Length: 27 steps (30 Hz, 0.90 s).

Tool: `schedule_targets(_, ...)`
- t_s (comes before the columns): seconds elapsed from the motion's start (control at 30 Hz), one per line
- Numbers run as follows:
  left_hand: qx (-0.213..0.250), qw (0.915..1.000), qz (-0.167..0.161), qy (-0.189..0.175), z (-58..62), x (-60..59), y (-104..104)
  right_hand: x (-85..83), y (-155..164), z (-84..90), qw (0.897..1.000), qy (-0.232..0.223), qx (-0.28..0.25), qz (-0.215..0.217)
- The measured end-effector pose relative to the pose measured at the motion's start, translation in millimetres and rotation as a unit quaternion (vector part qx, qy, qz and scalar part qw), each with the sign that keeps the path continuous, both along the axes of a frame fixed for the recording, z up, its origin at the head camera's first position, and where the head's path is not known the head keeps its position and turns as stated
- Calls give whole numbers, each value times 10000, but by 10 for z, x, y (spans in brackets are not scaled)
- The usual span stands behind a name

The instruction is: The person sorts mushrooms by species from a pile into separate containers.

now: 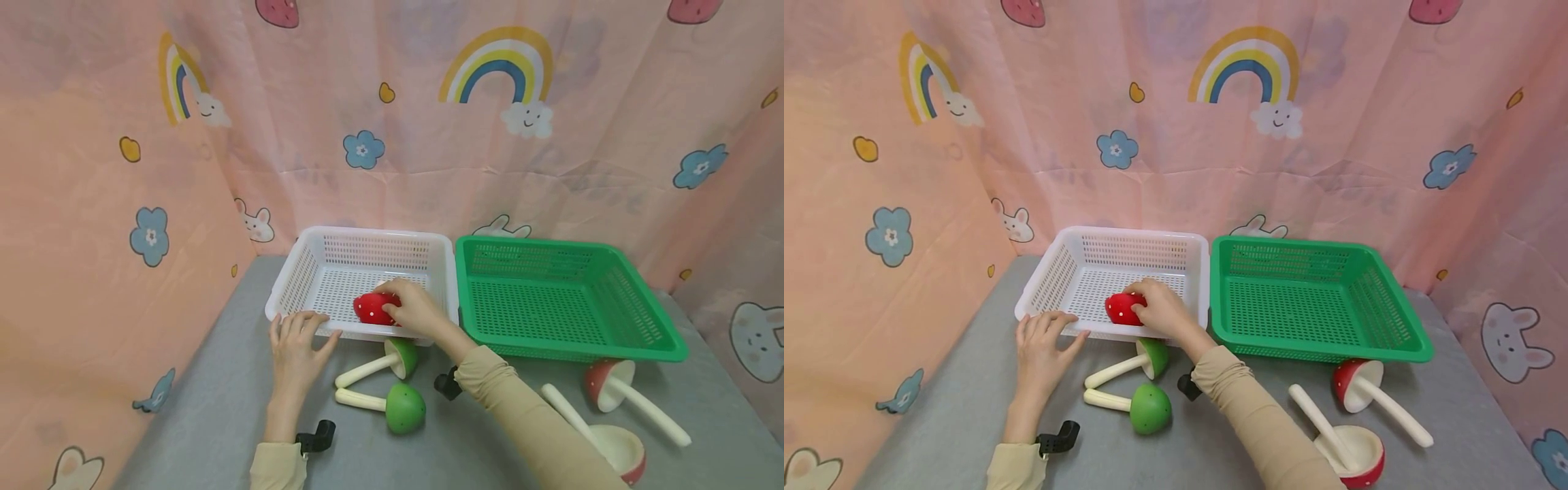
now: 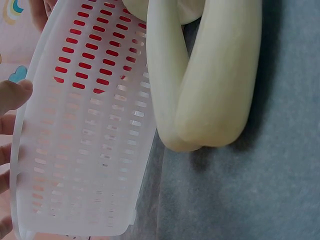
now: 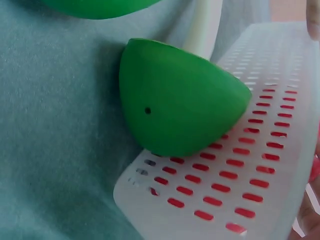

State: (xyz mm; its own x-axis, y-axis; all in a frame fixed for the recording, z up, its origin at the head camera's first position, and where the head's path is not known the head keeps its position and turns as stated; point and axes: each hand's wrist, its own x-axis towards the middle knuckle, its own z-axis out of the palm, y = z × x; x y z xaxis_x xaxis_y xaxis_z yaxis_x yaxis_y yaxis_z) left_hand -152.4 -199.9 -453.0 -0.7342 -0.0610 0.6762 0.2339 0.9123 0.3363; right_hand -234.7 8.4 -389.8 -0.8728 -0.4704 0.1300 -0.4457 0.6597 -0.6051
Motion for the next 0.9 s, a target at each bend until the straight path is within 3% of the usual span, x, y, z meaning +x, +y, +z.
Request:
schedule_targets(0.4, -28, 10000, 21, 49, 3, -2, 5, 24, -59, -33, 9994, -5, -247, 253)
schedule_targets(0.9, 16, 9999, -33, 160, -2, -10, 3, 258, 288, 158, 9992, 176, -327, 173)
